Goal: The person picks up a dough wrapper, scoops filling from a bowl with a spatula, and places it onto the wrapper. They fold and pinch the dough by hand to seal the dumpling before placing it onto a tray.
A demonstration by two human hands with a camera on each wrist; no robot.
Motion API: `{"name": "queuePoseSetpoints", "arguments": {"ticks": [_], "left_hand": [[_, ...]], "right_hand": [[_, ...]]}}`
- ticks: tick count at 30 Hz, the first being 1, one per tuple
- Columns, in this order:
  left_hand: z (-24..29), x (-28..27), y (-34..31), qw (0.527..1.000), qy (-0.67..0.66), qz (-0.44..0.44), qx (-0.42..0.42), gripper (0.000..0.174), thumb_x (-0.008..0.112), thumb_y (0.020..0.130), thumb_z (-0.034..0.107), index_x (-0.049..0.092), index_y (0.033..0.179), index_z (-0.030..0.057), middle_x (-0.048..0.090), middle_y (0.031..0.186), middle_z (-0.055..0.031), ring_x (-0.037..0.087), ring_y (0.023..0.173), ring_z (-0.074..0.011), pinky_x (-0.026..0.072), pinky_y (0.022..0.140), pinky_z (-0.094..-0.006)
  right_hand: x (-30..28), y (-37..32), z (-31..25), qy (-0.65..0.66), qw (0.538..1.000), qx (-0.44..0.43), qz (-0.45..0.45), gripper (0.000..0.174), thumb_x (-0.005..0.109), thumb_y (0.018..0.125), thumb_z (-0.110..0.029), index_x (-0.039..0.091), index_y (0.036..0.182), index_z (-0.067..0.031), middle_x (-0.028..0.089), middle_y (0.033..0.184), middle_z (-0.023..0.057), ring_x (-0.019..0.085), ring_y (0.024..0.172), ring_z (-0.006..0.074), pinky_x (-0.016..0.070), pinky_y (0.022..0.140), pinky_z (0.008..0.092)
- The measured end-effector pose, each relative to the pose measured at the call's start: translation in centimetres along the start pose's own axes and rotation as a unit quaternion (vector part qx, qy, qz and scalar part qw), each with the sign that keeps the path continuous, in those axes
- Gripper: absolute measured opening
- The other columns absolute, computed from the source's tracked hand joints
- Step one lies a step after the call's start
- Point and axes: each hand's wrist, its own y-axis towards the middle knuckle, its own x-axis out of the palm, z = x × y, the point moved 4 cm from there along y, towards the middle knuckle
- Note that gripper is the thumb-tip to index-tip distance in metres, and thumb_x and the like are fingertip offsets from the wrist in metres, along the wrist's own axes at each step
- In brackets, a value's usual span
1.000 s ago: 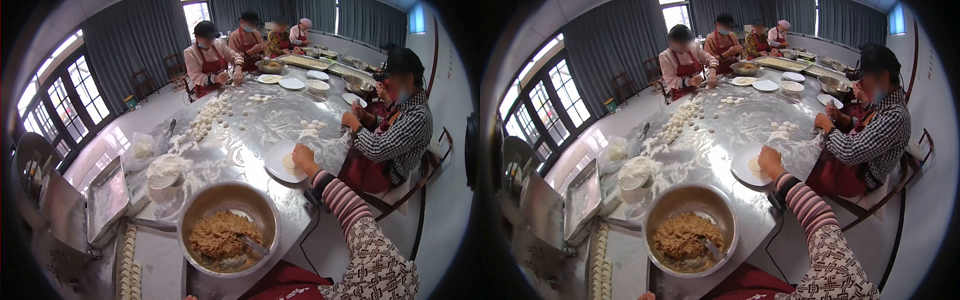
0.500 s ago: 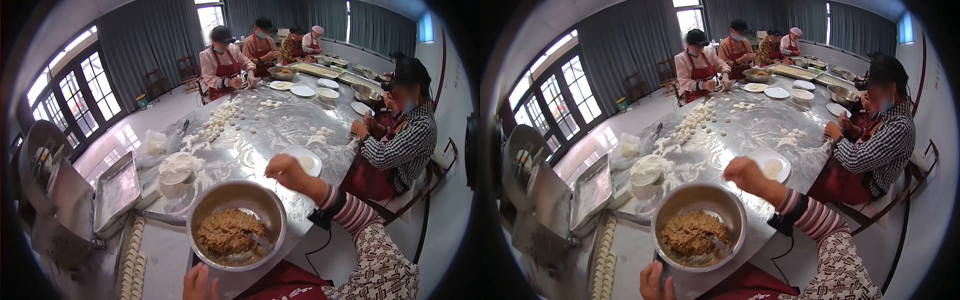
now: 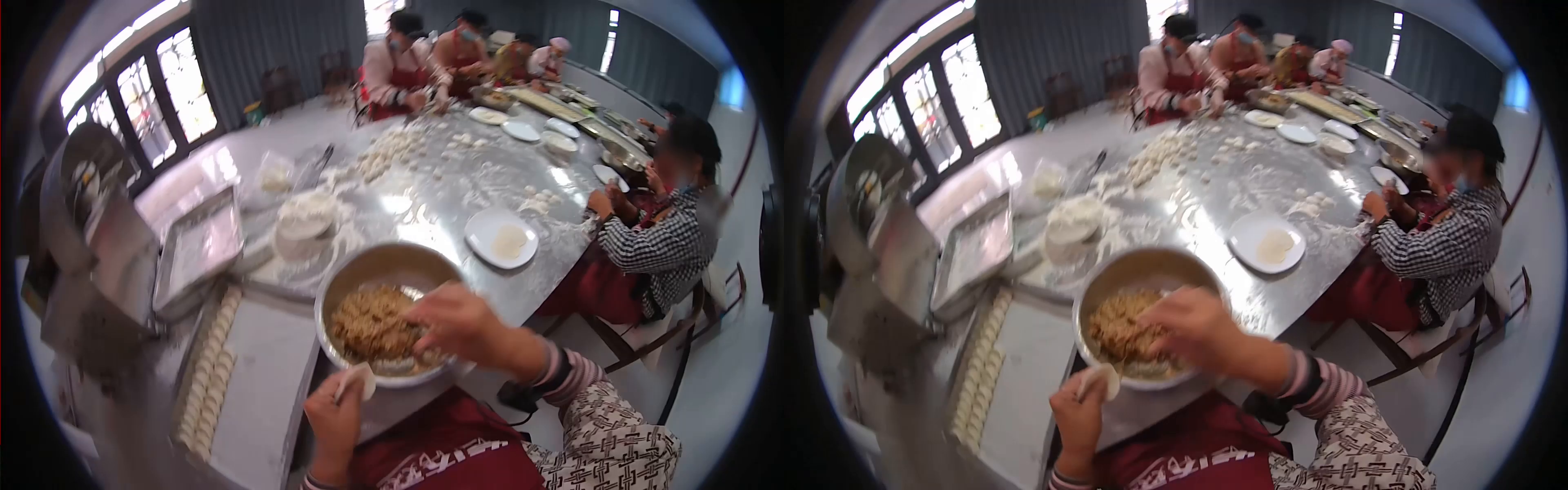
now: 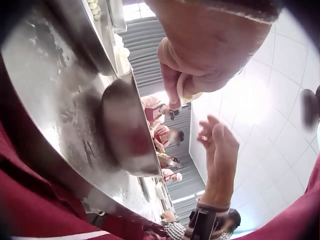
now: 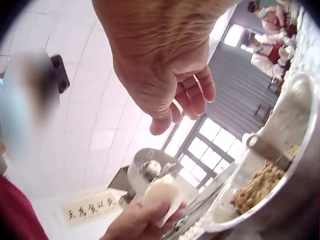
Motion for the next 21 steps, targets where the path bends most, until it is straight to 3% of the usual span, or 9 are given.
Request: {"name": "queuePoseSetpoints", "arguments": {"ticks": [3,4,8,11,12,14,18,21], "left_hand": [[-2.9,-2.6,-1.0,0.990,-0.092,0.001,-0.103,0.019,0.059,0.086,0.004,0.063,0.098,-0.0102,0.068,0.085,-0.0126,0.067,0.075,-0.0174,0.0545,0.065,-0.0271],[-3.7,-2.9,-1.4,0.984,-0.132,-0.001,-0.117,0.022,0.056,0.091,0.009,0.060,0.102,-0.0092,0.068,0.087,-0.0139,0.068,0.074,-0.0216,0.0564,0.063,-0.0282],[-4.4,-2.8,-2.5,0.961,-0.228,-0.023,-0.155,0.030,0.054,0.096,0.020,0.060,0.104,-0.0084,0.067,0.089,-0.0142,0.069,0.075,-0.0230,0.0564,0.060,-0.0285],[-5.0,-2.7,-2.8,0.969,-0.202,-0.038,-0.137,0.028,0.055,0.095,0.018,0.060,0.106,-0.0074,0.067,0.092,-0.0119,0.068,0.077,-0.0183,0.0551,0.064,-0.0271],[-5.3,-2.7,-2.9,0.969,-0.201,-0.034,-0.139,0.028,0.055,0.095,0.018,0.060,0.106,-0.0074,0.067,0.092,-0.0119,0.068,0.077,-0.0183,0.0551,0.064,-0.0271],[-5.7,-2.7,-3.0,0.981,-0.151,-0.037,-0.116,0.024,0.057,0.094,0.016,0.063,0.107,-0.0047,0.066,0.093,-0.0073,0.062,0.083,-0.0114,0.0505,0.075,-0.0246],[-4.5,-1.9,-2.8,0.973,-0.178,-0.028,-0.146,0.022,0.059,0.093,0.013,0.064,0.107,-0.0028,0.065,0.096,-0.0052,0.060,0.086,-0.0094,0.0490,0.077,-0.0239],[-4.7,-1.7,-2.7,0.966,-0.197,-0.019,-0.164,0.020,0.059,0.093,0.012,0.065,0.104,-0.0032,0.066,0.094,-0.0054,0.061,0.084,-0.0096,0.0501,0.075,-0.0240]], "right_hand": [[-2.7,-3.6,1.8,0.003,0.984,0.174,-0.036,0.054,0.081,0.064,-0.032,0.063,0.107,-0.0044,0.060,0.079,0.0090,0.058,0.064,0.0227,0.0472,0.059,0.0312],[-2.8,-4.5,1.7,-0.001,0.978,0.199,-0.068,0.054,0.081,0.064,-0.031,0.063,0.108,-0.0047,0.060,0.077,0.0084,0.058,0.064,0.0230,0.0473,0.059,0.0316],[-0.5,-6.8,1.3,-0.060,0.957,0.243,-0.144,0.050,0.081,0.066,-0.025,0.063,0.109,-0.0055,0.060,0.076,0.0079,0.058,0.065,0.0241,0.0476,0.059,0.0324],[1.9,-6.8,1.3,0.001,0.966,0.224,-0.129,0.044,0.079,0.068,-0.019,0.064,0.107,-0.0068,0.060,0.076,0.0083,0.059,0.066,0.0257,0.0473,0.059,0.0341],[2.5,-6.5,1.5,-0.008,0.976,0.176,-0.125,0.032,0.076,0.070,-0.011,0.066,0.100,-0.0071,0.061,0.077,0.0085,0.060,0.066,0.0264,0.0467,0.058,0.0351],[3.5,-6.0,2.1,-0.025,0.983,0.137,-0.119,0.026,0.075,0.071,-0.009,0.067,0.095,-0.0071,0.061,0.076,0.0084,0.059,0.066,0.0266,0.0466,0.058,0.0350],[4.4,-4.1,3.3,-0.053,0.996,0.026,-0.064,0.016,0.073,0.071,-0.005,0.066,0.085,-0.0063,0.062,0.075,0.0083,0.059,0.064,0.0262,0.0465,0.057,0.0349],[2.9,-3.7,3.2,-0.048,0.998,0.040,-0.029,0.016,0.074,0.070,-0.004,0.067,0.084,-0.0058,0.062,0.074,0.0077,0.059,0.065,0.0265,0.0465,0.057,0.0348]]}}
